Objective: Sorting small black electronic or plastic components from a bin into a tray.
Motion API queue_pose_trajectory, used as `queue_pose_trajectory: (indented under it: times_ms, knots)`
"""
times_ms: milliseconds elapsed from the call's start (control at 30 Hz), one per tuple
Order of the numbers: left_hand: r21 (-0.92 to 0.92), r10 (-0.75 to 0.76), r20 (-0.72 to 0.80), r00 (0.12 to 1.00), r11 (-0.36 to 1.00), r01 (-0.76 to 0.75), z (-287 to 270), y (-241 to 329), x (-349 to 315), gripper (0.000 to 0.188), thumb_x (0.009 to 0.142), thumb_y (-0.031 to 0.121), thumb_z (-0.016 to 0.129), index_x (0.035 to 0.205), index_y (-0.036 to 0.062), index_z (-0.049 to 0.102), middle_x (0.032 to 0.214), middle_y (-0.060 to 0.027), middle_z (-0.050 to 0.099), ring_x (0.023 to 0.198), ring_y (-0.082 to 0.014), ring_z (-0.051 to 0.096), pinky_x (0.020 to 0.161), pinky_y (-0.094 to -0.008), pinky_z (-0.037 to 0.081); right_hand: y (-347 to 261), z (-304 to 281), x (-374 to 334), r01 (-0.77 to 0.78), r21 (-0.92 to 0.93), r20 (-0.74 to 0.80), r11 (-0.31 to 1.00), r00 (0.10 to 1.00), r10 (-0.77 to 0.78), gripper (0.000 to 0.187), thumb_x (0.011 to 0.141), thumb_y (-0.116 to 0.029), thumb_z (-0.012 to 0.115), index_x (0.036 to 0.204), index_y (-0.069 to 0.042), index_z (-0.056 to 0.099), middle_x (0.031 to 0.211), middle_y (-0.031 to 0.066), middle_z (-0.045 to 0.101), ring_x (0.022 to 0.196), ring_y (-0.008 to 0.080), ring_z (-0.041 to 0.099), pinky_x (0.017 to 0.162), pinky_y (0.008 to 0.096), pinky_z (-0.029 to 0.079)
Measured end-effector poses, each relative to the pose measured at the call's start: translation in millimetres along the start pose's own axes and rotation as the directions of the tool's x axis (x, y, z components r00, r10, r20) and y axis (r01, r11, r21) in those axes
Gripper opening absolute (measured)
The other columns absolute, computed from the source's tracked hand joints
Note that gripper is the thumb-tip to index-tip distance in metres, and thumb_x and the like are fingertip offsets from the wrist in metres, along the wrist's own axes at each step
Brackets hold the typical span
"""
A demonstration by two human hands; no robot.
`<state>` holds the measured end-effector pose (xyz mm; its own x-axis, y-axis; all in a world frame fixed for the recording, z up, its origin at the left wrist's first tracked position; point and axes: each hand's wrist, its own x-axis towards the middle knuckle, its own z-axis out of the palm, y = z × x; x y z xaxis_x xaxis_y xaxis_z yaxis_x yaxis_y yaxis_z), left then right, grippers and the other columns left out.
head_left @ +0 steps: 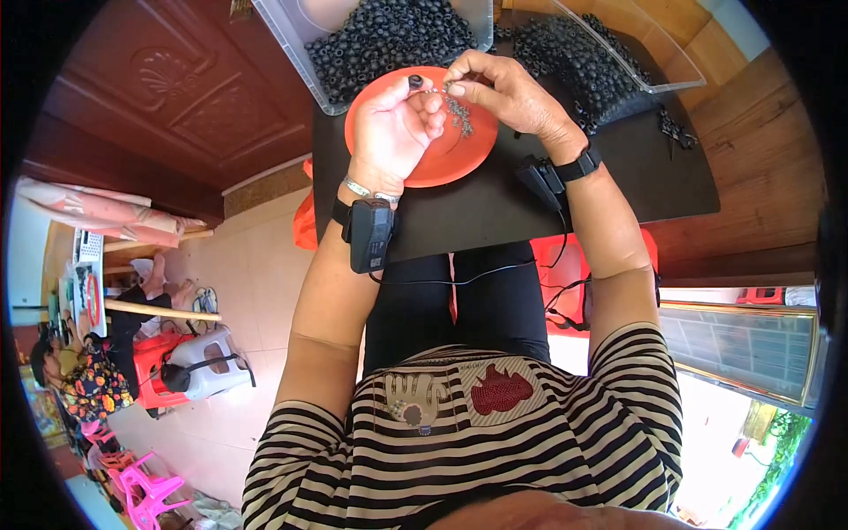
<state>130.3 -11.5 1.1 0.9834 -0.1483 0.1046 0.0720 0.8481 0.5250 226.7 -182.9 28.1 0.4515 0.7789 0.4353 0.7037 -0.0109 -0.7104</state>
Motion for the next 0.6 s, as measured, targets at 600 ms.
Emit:
queue_pose_trajectory:
  times_ms: [600]
  knots:
    - [0.125,0.033,-0.053,0.998,0.992,-0.026,-1.8,-6.3,2.7,0.022,0.092,0.021,0.044,0.095,0.0018,0.055,0.074,-0.0087,0.058,0.066,-0.0203,0.055,0.059,-0.0291,0.043,7.3,7.6,1.9,-0.113,0.227,0.031,0.967,0.994,0.109,0.018,0.088,-0.017,0.059,0.094,0.0,0.062,0.082,0.0018,0.063,0.079,0.0082,0.056,0.075,0.0248,0.046]
